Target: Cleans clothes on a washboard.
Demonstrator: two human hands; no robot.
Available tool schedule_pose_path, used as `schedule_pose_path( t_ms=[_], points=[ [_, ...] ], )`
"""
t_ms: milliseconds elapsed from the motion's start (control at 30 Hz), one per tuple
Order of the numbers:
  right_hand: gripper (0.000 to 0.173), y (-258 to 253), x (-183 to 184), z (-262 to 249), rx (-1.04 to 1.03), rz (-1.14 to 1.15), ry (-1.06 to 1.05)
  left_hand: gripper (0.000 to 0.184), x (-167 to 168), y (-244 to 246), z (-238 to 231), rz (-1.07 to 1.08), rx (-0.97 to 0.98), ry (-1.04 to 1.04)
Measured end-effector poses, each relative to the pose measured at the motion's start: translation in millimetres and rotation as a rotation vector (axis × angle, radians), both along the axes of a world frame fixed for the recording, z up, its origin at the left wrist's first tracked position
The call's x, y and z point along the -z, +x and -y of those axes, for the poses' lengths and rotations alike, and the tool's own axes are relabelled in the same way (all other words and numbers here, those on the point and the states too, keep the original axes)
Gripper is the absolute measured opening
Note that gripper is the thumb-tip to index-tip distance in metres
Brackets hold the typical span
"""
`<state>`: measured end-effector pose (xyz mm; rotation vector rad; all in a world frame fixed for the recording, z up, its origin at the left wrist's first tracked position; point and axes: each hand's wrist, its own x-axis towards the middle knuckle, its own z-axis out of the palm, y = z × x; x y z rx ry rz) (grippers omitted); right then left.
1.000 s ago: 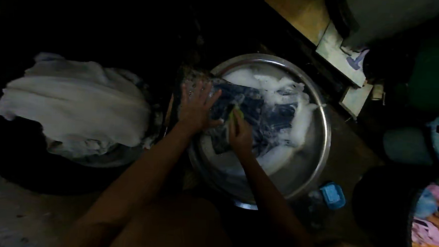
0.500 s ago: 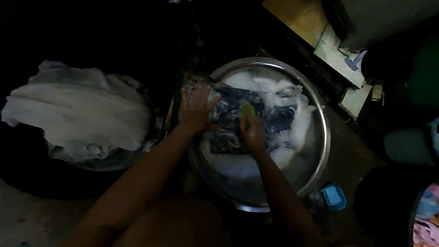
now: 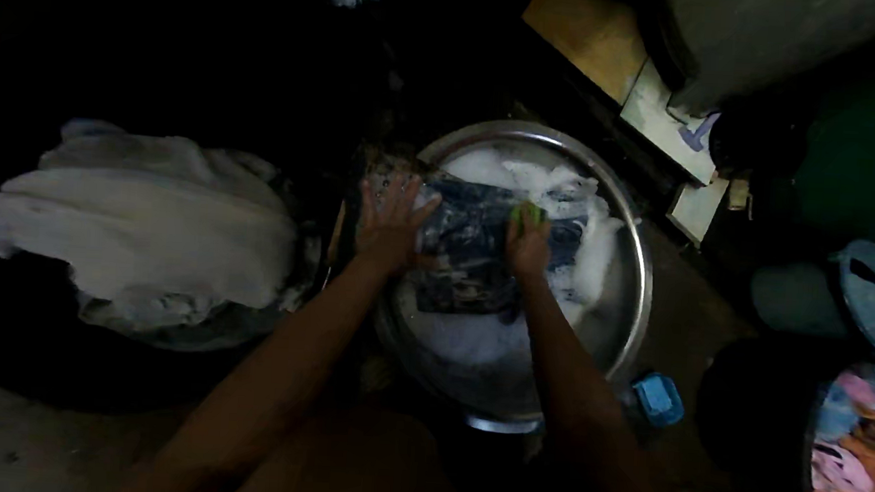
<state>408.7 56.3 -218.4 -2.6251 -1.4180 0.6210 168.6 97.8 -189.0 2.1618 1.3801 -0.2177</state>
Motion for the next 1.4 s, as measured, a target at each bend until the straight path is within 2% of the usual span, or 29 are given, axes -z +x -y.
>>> schedule_pose_path(
  t_ms=[67, 133, 167, 233, 300, 367, 433, 533, 600, 667, 733, 800, 900, 967, 1067, 1133, 1167, 1233, 1300, 1333, 1400],
  points=[
    [0.053, -24, -22, -2, -0.018, -0.043, 0.076, 0.113, 3, 0, 1, 0.014, -0.007, 0.029],
    [0.055, -75, -38, 15, -0.168, -0.162, 0.207, 0.112, 8, -1, 3, 0.019, 0.008, 0.075],
    [0.056, -90, -35, 22, -0.228, -0.211, 0.207, 0.112, 8, -2, 3, 0.016, 0.008, 0.077],
    [0.054, -69, -21, 24, -0.201, -0.184, 0.104, 0.113, 3, -2, 3, 0.025, 0.009, 0.063],
    [0.054, -5, 0, 3, -0.040, -0.099, -0.012, 0.113, 1, -1, 2, 0.026, -0.004, 0.064],
    [0.054, 28, 8, -5, 0.118, -0.039, -0.046, 0.113, 2, -1, 6, 0.020, 0.004, 0.051],
    [0.055, -2, -11, -5, 0.106, -0.097, 0.007, 0.113, 0, 1, 2, -0.008, 0.003, 0.038],
    [0.058, -82, -30, 27, -0.187, -0.223, 0.045, 0.109, 5, -1, 2, 0.043, -0.014, 0.064],
    [0.055, -60, -16, 29, -0.210, -0.204, 0.066, 0.110, 5, -3, 4, 0.043, -0.003, 0.073],
    [0.054, -4, 3, 7, -0.046, -0.136, 0.013, 0.113, 7, -1, 6, 0.026, 0.003, 0.075],
    [0.055, 15, 10, -11, 0.116, -0.097, 0.029, 0.115, 6, 1, 5, -0.016, 0.002, 0.058],
    [0.055, -20, -8, -3, 0.071, -0.103, 0.024, 0.114, 2, 2, 4, -0.031, 0.003, 0.039],
    [0.058, -83, -40, 40, -0.203, -0.222, -0.078, 0.111, 0, 2, 0, -0.014, -0.007, 0.034],
    [0.053, -61, -31, 42, -0.232, -0.181, -0.019, 0.112, 2, 1, 2, -0.012, -0.011, 0.036],
    [0.055, 12, 4, -8, 0.067, -0.088, -0.045, 0.113, 8, 0, 5, -0.029, 0.007, 0.061],
    [0.056, 16, 4, -26, 0.188, -0.080, -0.041, 0.114, 6, 2, 3, -0.051, 0.005, 0.045],
    [0.057, 0, -3, -16, 0.152, -0.094, -0.037, 0.114, 4, 2, 3, -0.051, 0.001, 0.031],
    [0.057, -49, -22, 29, -0.070, -0.157, -0.032, 0.113, 0, 2, 1, -0.019, -0.015, 0.019],
    [0.056, -71, -31, 71, -0.253, -0.239, -0.023, 0.112, 1, 3, 2, -0.004, -0.018, 0.022],
    [0.054, -61, -31, 72, -0.275, -0.253, -0.040, 0.111, 2, 2, 3, -0.004, -0.016, 0.034],
    [0.054, -18, -17, 40, -0.166, -0.198, -0.075, 0.110, 3, 1, 5, -0.020, -0.015, 0.037]
  ],
)
